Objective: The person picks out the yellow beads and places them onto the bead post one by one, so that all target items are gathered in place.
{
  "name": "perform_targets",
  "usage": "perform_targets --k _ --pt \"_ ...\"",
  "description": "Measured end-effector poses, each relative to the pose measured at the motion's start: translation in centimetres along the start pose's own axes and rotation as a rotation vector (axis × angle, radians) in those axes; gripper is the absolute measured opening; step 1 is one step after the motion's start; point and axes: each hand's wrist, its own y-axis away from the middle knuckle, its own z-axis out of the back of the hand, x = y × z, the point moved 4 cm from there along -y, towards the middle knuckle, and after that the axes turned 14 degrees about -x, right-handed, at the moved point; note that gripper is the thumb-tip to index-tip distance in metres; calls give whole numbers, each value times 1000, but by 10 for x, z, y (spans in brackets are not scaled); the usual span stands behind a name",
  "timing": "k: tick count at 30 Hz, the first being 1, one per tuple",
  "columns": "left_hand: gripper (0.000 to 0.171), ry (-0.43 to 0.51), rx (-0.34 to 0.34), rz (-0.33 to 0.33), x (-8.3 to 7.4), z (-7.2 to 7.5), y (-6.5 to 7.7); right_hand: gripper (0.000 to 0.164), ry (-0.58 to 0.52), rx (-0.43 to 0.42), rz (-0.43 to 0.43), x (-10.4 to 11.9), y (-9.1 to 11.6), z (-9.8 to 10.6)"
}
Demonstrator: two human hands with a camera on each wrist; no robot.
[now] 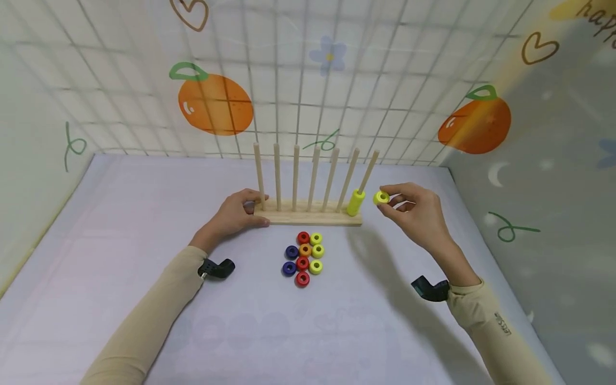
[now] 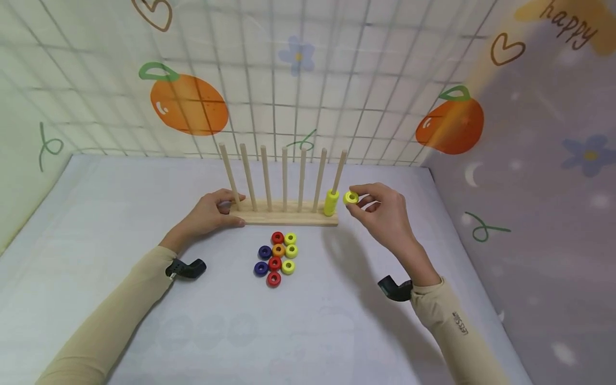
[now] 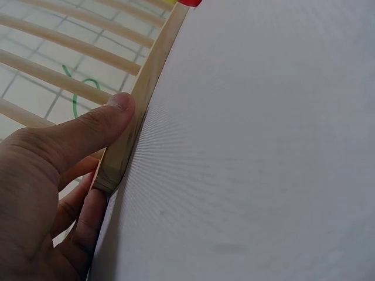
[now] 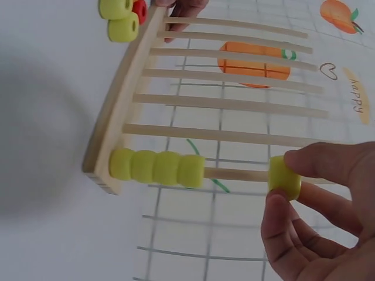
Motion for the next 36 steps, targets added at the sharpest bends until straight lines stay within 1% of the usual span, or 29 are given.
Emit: perform_targets --k 7,13,17,18,21,27,36 --pt "73 -32 -1 -11 -1 1 -1 31 -10 -29 19 8 -11 5" --pt "72 -9 2 4 -1 2 0 32 -39 -62 31 17 -26 7" --pt "71 6 7 1 0 1 -1 30 -69 -100 49 24 -35 10" --pt "71 7 8 -2 0 1 -1 30 -72 -110 52 30 -36 11" --pt "70 2 7 -8 0 2 -1 30 -81 -127 56 35 -41 11" --pt "69 3 8 -5 0 1 -2 30 -105 -142 68 37 -51 12" --pt "69 10 9 -17 -1 0 -1 30 -80 -135 58 43 -63 7"
